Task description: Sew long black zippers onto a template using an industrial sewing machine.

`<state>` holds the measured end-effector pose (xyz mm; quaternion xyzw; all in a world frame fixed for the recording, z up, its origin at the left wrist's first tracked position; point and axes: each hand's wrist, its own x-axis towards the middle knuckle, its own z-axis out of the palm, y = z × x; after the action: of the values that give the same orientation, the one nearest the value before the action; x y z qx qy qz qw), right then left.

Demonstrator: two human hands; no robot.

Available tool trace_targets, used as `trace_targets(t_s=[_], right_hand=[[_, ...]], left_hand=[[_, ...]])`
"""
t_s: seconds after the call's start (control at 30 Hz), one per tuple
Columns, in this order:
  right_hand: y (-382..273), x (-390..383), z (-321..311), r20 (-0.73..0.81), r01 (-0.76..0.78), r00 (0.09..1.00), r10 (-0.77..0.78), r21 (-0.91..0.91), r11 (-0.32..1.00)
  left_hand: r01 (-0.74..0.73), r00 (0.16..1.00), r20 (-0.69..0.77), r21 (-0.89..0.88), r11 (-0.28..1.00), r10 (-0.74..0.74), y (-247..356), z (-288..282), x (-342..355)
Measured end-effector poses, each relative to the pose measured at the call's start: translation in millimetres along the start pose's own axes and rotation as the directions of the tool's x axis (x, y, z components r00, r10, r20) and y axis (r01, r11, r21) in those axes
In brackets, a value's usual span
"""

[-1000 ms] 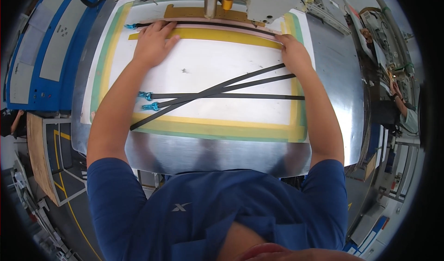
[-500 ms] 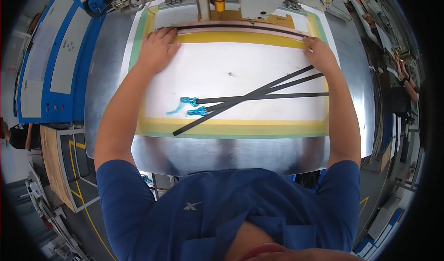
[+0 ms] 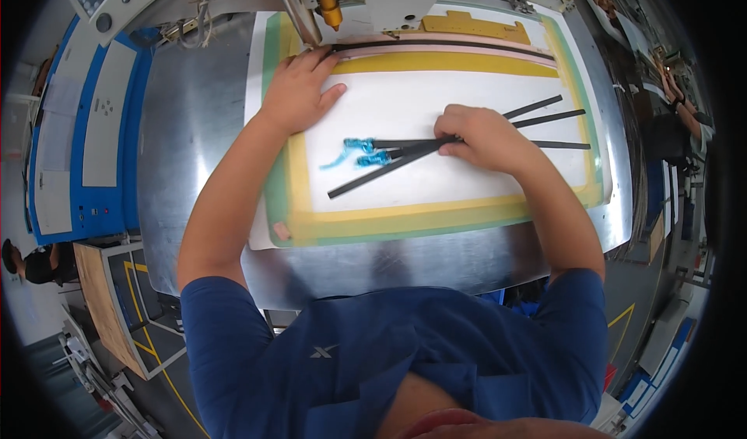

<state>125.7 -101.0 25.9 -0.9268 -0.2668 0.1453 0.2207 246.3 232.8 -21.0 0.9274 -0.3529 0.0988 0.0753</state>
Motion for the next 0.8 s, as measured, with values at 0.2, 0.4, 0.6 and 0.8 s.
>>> trace_targets(t_s=[0.2, 0.4, 0.6, 0.8], right_hand=[[11, 61, -1, -0.168, -0.005, 0.986, 0.008, 0.016, 1.000], [42, 145, 2, -0.456, -0.348, 0.848, 0.272, -0.091, 0.933], [56, 154, 27, -0.578, -0.255, 0.795, 0.187, -0.038, 0.966], [63, 152, 33, -0.572, -0.292, 0.795, 0.202, -0.069, 0.954]], left_hand=[[-0.074, 0.997, -0.009, 0.005, 0.997, 0.074, -5, 20, 6], [-0.052, 0.998, -0.020, -0.016, 0.998, 0.052, 4, 29, 19], [0.015, 1.000, -0.006, 0.002, 1.000, -0.015, 15, 47, 39], [-0.071, 0.997, -0.022, 0.093, 0.993, 0.074, 12, 44, 35]])
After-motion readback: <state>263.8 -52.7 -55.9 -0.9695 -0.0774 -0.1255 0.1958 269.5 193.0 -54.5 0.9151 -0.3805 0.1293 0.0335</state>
